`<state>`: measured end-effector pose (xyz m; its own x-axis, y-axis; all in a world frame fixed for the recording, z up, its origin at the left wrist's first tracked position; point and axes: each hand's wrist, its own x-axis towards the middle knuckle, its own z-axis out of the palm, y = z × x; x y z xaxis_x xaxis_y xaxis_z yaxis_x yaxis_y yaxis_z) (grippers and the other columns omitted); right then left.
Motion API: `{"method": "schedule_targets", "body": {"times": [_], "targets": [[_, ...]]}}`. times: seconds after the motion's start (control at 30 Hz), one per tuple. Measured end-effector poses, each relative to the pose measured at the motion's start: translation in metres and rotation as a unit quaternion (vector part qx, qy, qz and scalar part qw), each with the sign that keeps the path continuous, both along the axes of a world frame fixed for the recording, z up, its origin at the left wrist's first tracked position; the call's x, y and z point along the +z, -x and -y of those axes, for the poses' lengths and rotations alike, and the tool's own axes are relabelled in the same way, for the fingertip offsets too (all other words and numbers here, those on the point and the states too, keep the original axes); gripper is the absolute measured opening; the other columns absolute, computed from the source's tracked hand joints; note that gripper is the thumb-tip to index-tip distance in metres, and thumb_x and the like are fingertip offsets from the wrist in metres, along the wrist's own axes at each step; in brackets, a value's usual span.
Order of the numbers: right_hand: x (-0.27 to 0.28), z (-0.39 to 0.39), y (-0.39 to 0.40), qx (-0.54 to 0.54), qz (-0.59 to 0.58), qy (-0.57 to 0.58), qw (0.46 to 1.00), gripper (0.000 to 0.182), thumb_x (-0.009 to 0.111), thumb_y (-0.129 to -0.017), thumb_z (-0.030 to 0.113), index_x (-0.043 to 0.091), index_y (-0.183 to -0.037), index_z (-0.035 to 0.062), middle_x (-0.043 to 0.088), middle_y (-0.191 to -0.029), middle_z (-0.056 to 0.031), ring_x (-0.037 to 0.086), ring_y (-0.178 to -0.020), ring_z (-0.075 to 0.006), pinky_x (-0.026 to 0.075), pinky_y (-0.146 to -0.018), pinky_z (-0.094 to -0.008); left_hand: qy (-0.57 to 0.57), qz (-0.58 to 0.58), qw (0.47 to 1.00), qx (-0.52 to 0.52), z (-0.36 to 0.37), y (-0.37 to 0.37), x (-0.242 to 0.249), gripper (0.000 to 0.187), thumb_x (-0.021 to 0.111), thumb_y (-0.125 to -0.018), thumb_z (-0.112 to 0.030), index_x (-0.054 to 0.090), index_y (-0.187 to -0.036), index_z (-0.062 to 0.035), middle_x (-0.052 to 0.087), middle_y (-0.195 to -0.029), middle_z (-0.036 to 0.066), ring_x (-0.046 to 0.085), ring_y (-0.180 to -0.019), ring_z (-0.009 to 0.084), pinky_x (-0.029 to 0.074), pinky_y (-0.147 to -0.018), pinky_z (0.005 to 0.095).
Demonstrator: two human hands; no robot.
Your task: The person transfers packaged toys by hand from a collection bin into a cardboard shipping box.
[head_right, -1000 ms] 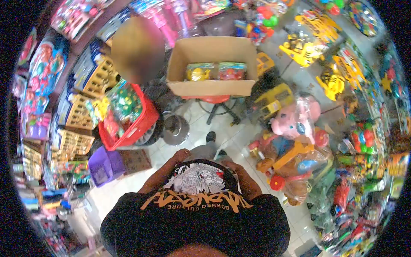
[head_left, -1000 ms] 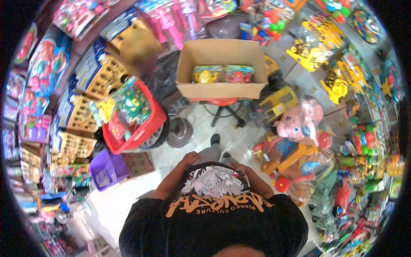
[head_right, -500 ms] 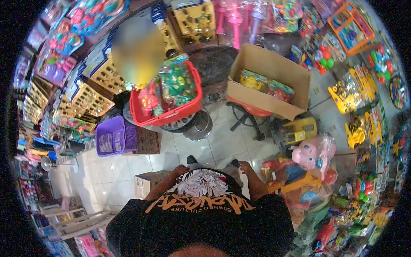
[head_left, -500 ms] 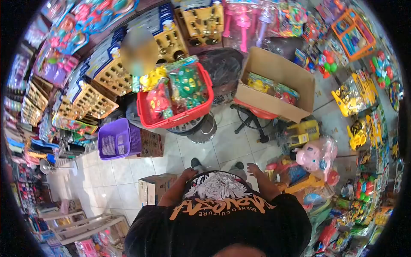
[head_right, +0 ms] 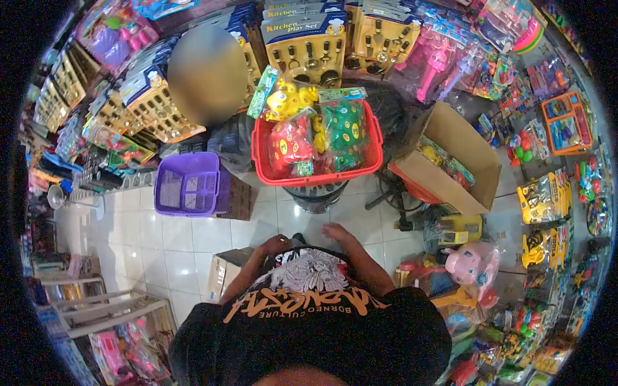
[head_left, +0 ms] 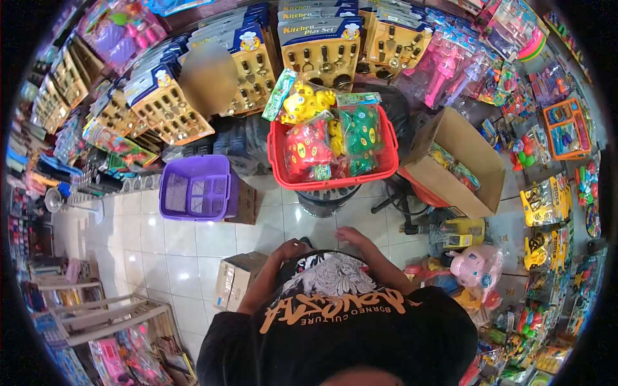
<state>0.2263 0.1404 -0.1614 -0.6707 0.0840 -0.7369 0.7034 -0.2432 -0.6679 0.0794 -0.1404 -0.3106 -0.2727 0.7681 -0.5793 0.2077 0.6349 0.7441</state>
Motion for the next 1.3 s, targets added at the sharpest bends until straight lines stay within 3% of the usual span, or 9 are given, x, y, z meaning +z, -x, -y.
{"method": "schedule_targets", "body": {"times": [0.1,0.3,0.4,0.53,0.77,0.93,1.03,1.13,1.3], "targets": [[0.109,-0.01,0.05,0.025,-0.104,0.16,0.981,0.04,0.044,-0.092,0.036,0.054,-0.114,0.0046,0.059,-0.109,-0.0073,0.055,-0.102,-0.0185,0.042,-0.088,-0.0345,-0.057,0.088,0.987,0.12,-0.031,0.013,0.154,0.056,0.051,-0.082,-0.052,0.057,-0.11,-0.0038,0.061,-0.1,0.012,0.056,-0.094,0.0224,0.044,-0.082,0.0327],[0.224,-0.071,0.105,-0.022,-0.345,0.122,0.93,0.031,0.047,-0.092,0.025,0.053,-0.111,0.0017,0.06,-0.107,-0.0111,0.057,-0.1,-0.02,0.045,-0.084,-0.0336,-0.175,0.185,0.959,0.122,-0.087,0.084,0.336,0.042,0.039,-0.093,-0.041,0.06,-0.103,-0.0054,0.062,-0.095,0.003,0.056,-0.088,0.0131,0.044,-0.076,0.0293],[0.241,-0.123,0.131,-0.065,-0.389,-0.154,0.906,0.025,0.052,-0.09,0.021,0.054,-0.107,0.0031,0.061,-0.099,-0.0059,0.057,-0.094,-0.0127,0.046,-0.077,-0.027,-0.249,0.169,0.938,0.175,-0.125,0.107,0.384,0.041,0.039,-0.094,-0.039,0.058,-0.107,-0.0046,0.061,-0.095,0.004,0.056,-0.089,0.0133,0.044,-0.076,0.0289],[0.244,-0.174,0.144,-0.182,-0.373,-0.241,0.877,0.03,0.054,-0.089,0.022,0.052,-0.114,0.0048,0.059,-0.104,-0.0079,0.054,-0.098,-0.0136,0.043,-0.08,-0.0276,-0.383,0.067,0.857,0.337,-0.212,0.114,0.389,0.036,0.048,-0.092,-0.026,0.048,-0.119,-0.0022,0.056,-0.109,0.008,0.053,-0.097,0.0138,0.043,-0.082,0.0302],[0.181,-0.187,0.155,-0.204,-0.307,-0.226,0.902,0.045,0.052,-0.089,0.018,0.037,-0.129,0.0031,0.052,-0.116,-0.0141,0.052,-0.101,-0.02,0.041,-0.085,-0.0318,-0.396,-0.041,0.858,0.324,-0.326,0.119,0.346,0.077,0.067,-0.079,-0.018,0.018,-0.133,0.006,0.044,-0.122,0.02,0.047,-0.11,0.0254,0.039,-0.093,0.0358],[0.201,-0.185,0.145,-0.121,-0.264,-0.304,0.907,0.05,0.054,-0.088,0.02,0.034,-0.132,0.0054,0.044,-0.127,-0.014,0.051,-0.101,-0.0242,0.043,-0.084,-0.0331,-0.365,-0.004,0.85,0.379,-0.343,0.113,0.367,0.071,0.073,-0.073,-0.011,0.027,-0.125,0.006,0.053,-0.111,0.016,0.054,-0.099,0.0213,0.045,-0.085,0.0318],[0.187,-0.201,0.148,-0.143,-0.304,-0.282,0.899,0.051,0.056,-0.087,0.02,0.034,-0.131,0.0059,0.046,-0.121,-0.0146,0.052,-0.097,-0.0227,0.045,-0.079,-0.0336,-0.383,0.008,0.844,0.375,-0.349,0.116,0.357,0.042,0.072,-0.074,-0.008,0.049,-0.108,0.0021,0.059,-0.097,0.008,0.056,-0.089,0.015,0.045,-0.082,0.0277],[0.195,-0.21,0.149,-0.142,-0.296,-0.248,0.911,0.05,0.056,-0.087,0.02,0.034,-0.13,0.006,0.049,-0.115,-0.0149,0.052,-0.095,-0.0214,0.046,-0.077,-0.0327,-0.261,-0.227,0.876,0.337,-0.348,0.113,0.356,0.051,0.072,-0.073,-0.009,0.043,-0.113,0.0024,0.06,-0.099,0.012,0.057,-0.093,0.0174,0.046,-0.082,0.0317],[0.201,-0.223,0.149,-0.144,-0.326,-0.19,0.915,0.054,0.06,-0.085,0.022,0.035,-0.129,0.0055,0.054,-0.103,-0.0112,0.052,-0.095,-0.0195,0.046,-0.076,-0.0314,-0.373,-0.182,0.839,0.353,-0.349,0.092,0.386,0.047,0.067,-0.077,-0.004,0.041,-0.117,0.0,0.057,-0.104,0.01,0.055,-0.093,0.017,0.045,-0.081,0.0295]]}}
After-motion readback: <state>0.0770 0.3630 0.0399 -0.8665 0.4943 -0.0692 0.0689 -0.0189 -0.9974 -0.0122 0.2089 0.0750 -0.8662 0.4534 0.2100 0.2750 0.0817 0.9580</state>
